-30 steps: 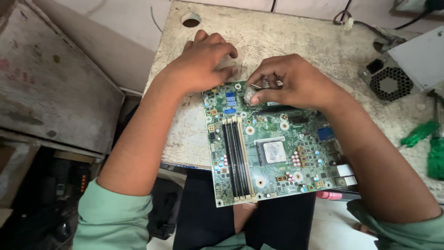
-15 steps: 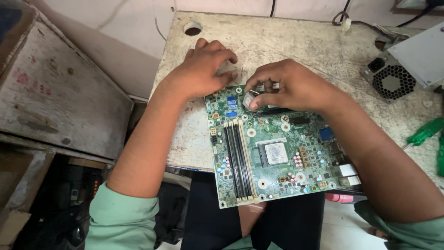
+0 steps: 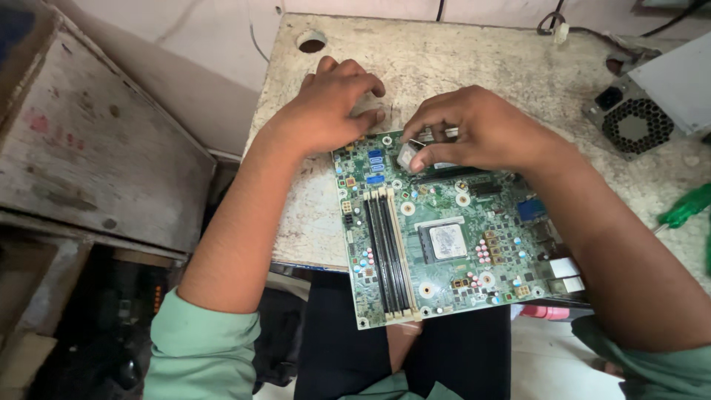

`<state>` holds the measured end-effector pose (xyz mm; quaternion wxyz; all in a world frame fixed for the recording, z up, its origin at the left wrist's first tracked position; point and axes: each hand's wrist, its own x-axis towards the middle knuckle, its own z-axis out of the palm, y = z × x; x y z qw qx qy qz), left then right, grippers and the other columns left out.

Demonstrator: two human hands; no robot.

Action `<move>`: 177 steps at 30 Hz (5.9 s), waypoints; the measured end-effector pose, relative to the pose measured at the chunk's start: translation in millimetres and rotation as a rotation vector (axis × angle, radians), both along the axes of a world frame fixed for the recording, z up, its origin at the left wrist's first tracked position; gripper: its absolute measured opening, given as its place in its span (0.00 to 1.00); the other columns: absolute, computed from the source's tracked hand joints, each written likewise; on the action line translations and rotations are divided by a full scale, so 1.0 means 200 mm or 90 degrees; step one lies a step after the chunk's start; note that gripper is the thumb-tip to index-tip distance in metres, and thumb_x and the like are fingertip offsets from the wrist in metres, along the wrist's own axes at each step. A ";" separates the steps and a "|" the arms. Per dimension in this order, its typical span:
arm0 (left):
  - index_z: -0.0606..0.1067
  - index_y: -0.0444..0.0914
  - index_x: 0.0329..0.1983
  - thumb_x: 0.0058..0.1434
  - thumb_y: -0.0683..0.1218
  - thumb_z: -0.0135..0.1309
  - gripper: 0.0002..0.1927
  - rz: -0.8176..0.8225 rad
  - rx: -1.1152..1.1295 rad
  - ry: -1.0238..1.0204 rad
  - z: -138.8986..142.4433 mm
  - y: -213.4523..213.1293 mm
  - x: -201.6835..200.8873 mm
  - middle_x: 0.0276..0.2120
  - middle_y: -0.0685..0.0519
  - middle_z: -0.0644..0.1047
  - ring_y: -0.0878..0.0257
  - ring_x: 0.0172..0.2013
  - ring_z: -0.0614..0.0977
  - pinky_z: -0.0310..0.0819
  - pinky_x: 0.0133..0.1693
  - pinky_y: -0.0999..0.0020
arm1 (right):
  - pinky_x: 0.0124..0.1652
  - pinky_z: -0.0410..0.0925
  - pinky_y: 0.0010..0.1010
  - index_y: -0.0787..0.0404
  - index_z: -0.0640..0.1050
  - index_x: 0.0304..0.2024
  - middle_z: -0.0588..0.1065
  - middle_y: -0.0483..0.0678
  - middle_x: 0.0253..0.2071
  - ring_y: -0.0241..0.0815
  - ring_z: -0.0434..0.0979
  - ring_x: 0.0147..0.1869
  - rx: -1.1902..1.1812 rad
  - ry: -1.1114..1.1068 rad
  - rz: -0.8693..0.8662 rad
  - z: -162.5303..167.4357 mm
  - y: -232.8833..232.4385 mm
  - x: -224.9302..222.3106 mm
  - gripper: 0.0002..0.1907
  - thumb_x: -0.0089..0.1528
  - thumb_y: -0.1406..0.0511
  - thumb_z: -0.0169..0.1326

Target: The person removes a small white plastic connector from a motherboard, flips the board over to inspect the back, then flips it back and uses a green screwdriver to tighten several screws on the board. The person also briefly handles a small white plastic piece near the end.

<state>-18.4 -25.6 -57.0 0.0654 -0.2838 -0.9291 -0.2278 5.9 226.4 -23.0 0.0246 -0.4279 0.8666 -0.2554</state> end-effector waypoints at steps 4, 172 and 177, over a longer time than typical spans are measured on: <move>0.77 0.43 0.55 0.61 0.55 0.59 0.20 -0.021 0.002 0.009 0.00 0.00 0.00 0.55 0.50 0.73 0.48 0.59 0.66 0.61 0.61 0.49 | 0.28 0.71 0.31 0.57 0.84 0.44 0.82 0.44 0.37 0.37 0.77 0.29 0.011 -0.007 0.000 -0.01 0.01 -0.01 0.22 0.51 0.55 0.70; 0.82 0.35 0.47 0.66 0.45 0.55 0.12 -0.461 0.533 -0.149 0.07 -0.18 -0.01 0.24 0.57 0.75 0.75 0.19 0.64 0.53 0.25 0.75 | 0.25 0.51 0.31 0.68 0.82 0.35 0.67 0.51 0.27 0.38 0.60 0.20 -0.140 0.341 -0.266 0.23 0.10 0.01 0.08 0.61 0.80 0.55; 0.82 0.35 0.47 0.66 0.46 0.55 0.12 -0.461 0.546 -0.154 0.06 -0.18 0.00 0.24 0.57 0.76 0.75 0.20 0.66 0.54 0.25 0.75 | 0.25 0.53 0.32 0.67 0.82 0.35 0.68 0.52 0.28 0.40 0.62 0.21 -0.130 0.348 -0.264 0.23 0.10 0.00 0.08 0.61 0.79 0.54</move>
